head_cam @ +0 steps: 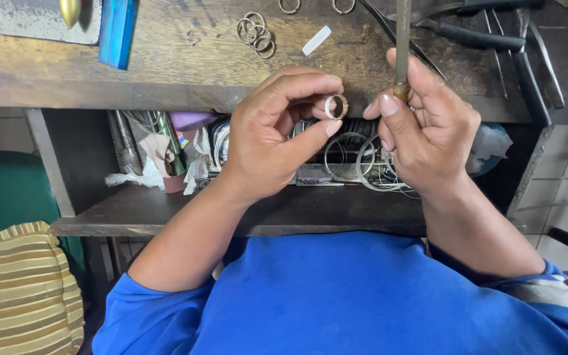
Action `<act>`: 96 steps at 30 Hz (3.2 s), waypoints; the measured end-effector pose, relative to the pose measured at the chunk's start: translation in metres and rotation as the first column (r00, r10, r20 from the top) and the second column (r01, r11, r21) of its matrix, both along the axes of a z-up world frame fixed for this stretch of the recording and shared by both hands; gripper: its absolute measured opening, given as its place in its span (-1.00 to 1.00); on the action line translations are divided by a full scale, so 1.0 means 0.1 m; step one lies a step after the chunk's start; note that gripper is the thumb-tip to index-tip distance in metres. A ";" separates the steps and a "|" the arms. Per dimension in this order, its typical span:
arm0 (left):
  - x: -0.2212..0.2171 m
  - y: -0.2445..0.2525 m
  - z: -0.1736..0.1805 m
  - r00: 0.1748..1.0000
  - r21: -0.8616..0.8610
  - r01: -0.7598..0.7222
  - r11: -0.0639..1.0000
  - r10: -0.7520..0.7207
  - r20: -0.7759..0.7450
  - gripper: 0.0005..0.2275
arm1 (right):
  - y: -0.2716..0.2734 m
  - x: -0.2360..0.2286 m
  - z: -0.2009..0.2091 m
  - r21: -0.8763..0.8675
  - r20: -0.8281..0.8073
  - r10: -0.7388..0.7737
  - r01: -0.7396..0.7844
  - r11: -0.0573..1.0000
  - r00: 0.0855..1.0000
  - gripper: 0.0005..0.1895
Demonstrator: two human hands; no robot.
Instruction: Refining the shape and smoothing the edges of small metal rings using a hand file and pliers.
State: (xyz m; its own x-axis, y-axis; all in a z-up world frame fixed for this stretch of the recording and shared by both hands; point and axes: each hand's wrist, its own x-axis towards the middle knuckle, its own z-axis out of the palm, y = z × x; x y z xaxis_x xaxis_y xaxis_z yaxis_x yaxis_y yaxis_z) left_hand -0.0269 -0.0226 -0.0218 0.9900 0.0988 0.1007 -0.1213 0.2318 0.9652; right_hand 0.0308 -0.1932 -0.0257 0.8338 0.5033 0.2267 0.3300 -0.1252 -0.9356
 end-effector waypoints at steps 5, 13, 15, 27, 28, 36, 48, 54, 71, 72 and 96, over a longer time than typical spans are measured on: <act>0.00 0.01 0.03 0.988 0.330 -0.119 0.936 0.078 0.134 -0.74 | 0.00 0.00 -0.02 0.006 -0.002 0.004 -0.004 1.000 1.000 -0.67; 0.00 0.00 0.01 0.981 0.414 -0.149 0.898 0.082 0.176 -0.77 | 0.01 0.01 -0.02 -0.013 0.044 -0.005 0.005 1.000 0.999 -0.68; 0.01 0.00 0.02 0.980 0.408 -0.148 0.901 0.079 0.182 -0.78 | 0.01 0.01 -0.02 -0.011 0.051 -0.004 0.005 1.000 0.999 -0.68; 0.01 -0.03 0.00 1.000 0.030 -0.013 0.999 0.013 -0.012 -0.92 | 0.00 0.01 -0.04 0.037 0.034 0.011 -0.012 0.999 0.999 -0.66; 0.01 -0.03 0.00 0.998 -0.103 0.007 0.995 -0.013 -0.057 -0.91 | 0.00 0.01 -0.04 0.028 0.049 0.007 -0.008 1.000 0.999 -0.67; 0.06 0.00 0.01 0.970 -0.315 0.008 0.949 -0.083 -0.228 -0.90 | -0.01 0.01 -0.02 -0.005 0.042 -0.001 0.001 1.000 0.999 -0.67; 0.07 -0.04 0.04 0.923 -0.420 0.005 0.907 -0.166 -0.347 -0.90 | -0.02 0.00 0.07 -0.102 0.248 0.131 -0.109 0.989 0.960 -0.54; 0.07 -0.07 0.05 0.911 -0.387 0.065 0.920 -0.213 -0.354 -0.87 | -0.06 -0.05 -0.01 0.004 0.205 0.114 -0.118 0.993 0.972 -0.45; 0.07 -0.04 -0.02 0.867 -0.493 0.147 0.857 -0.352 -0.354 -0.85 | 0.04 -0.03 0.15 -0.013 0.050 0.089 -0.089 0.996 0.995 -0.62; 0.06 -0.04 -0.02 0.865 -0.495 0.145 0.857 -0.352 -0.356 -0.85 | 0.02 -0.03 0.11 -0.014 0.046 0.090 -0.089 0.996 0.995 -0.62; 0.10 -0.03 0.02 0.863 -0.396 0.207 0.895 -0.357 -0.356 -0.83 | 0.01 -0.03 0.07 0.017 -0.153 0.069 -0.068 0.998 0.986 -0.54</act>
